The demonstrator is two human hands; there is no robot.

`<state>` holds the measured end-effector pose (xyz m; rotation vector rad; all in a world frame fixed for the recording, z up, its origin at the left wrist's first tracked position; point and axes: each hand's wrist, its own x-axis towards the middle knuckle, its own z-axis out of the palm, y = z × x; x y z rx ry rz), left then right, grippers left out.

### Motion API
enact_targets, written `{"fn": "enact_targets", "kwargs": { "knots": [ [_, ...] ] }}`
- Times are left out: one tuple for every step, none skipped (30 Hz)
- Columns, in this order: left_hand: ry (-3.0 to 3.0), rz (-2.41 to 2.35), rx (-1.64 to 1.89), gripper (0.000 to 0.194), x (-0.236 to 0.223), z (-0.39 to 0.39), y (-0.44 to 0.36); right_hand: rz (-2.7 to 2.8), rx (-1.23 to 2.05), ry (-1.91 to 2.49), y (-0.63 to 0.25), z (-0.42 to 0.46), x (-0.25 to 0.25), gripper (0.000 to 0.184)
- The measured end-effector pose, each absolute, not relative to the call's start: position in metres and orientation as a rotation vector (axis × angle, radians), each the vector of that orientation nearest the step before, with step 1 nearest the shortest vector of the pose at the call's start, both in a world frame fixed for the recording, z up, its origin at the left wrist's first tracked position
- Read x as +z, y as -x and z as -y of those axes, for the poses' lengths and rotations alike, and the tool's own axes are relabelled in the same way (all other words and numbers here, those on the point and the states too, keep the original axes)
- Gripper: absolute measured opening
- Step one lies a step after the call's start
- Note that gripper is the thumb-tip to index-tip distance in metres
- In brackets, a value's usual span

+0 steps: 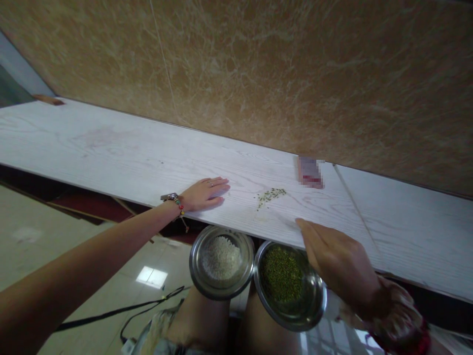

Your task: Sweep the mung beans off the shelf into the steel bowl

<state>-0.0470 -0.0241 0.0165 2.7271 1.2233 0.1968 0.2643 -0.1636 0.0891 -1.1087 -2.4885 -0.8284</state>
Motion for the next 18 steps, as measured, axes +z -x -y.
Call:
{"fn": "enact_targets", "kwargs": {
  "knots": [
    [-2.727, -1.223, 0.208, 0.044, 0.016, 0.024, 0.047, 2.483, -0.814, 1.203, -0.270, 0.159, 0.091, 0.033],
    [-2.728, -1.223, 0.221, 0.044, 0.014, 0.023, 0.048, 2.469, -0.780, 1.328, -0.276, 0.153, 0.093, 0.032],
    [-2.729, -1.224, 0.232, 0.044, 0.013, 0.023, 0.048, 2.464, -0.723, 1.446, -0.281, 0.145, 0.096, 0.029],
    [-2.730, -1.223, 0.241, 0.043, 0.013, 0.022, 0.048, 2.456, -0.650, 1.555, -0.285, 0.138, 0.100, 0.027],
    [-2.732, -1.222, 0.245, 0.043, 0.012, 0.022, 0.048, 2.456, -0.552, 1.633, -0.288, 0.129, 0.104, 0.026],
    [-2.733, -1.221, 0.246, 0.044, 0.011, 0.021, 0.048, 2.448, -0.454, 1.687, -0.289, 0.122, 0.109, 0.026],
    [-2.734, -1.221, 0.248, 0.044, 0.011, 0.021, 0.048, 2.433, -0.359, 1.737, -0.289, 0.115, 0.114, 0.025],
    [-2.734, -1.222, 0.250, 0.044, 0.011, 0.021, 0.048, 2.421, -0.257, 1.781, -0.288, 0.109, 0.119, 0.024],
    [-2.733, -1.222, 0.256, 0.045, 0.010, 0.021, 0.048, 2.398, -0.153, 1.814, -0.288, 0.104, 0.123, 0.023],
    [-2.732, -1.220, 0.264, 0.044, 0.010, 0.020, 0.048, 2.370, -0.046, 1.843, -0.287, 0.101, 0.125, 0.022],
    [-2.731, -1.217, 0.272, 0.044, 0.010, 0.020, 0.048, 2.334, 0.063, 1.868, -0.288, 0.099, 0.127, 0.021],
    [-2.729, -1.212, 0.279, 0.043, 0.010, 0.020, 0.048, 2.285, 0.174, 1.894, -0.289, 0.097, 0.126, 0.021],
    [-2.728, -1.206, 0.281, 0.043, 0.011, 0.020, 0.048, 2.224, 0.287, 1.920, -0.291, 0.097, 0.125, 0.021],
    [-2.727, -1.202, 0.281, 0.042, 0.011, 0.020, 0.048, 2.151, 0.392, 1.939, -0.295, 0.096, 0.122, 0.021],
    [-2.724, -1.200, 0.278, 0.042, 0.011, 0.020, 0.048, 2.077, 0.482, 1.945, -0.298, 0.096, 0.119, 0.021],
    [-2.721, -1.202, 0.276, 0.042, 0.010, 0.020, 0.048, 2.010, 0.558, 1.930, -0.302, 0.096, 0.115, 0.021],
    [-2.718, -1.204, 0.275, 0.043, 0.010, 0.020, 0.048, 1.953, 0.620, 1.897, -0.304, 0.097, 0.111, 0.021],
    [-2.715, -1.206, 0.276, 0.043, 0.010, 0.020, 0.049, 1.905, 0.672, 1.856, -0.307, 0.098, 0.107, 0.020]
  ]
}}
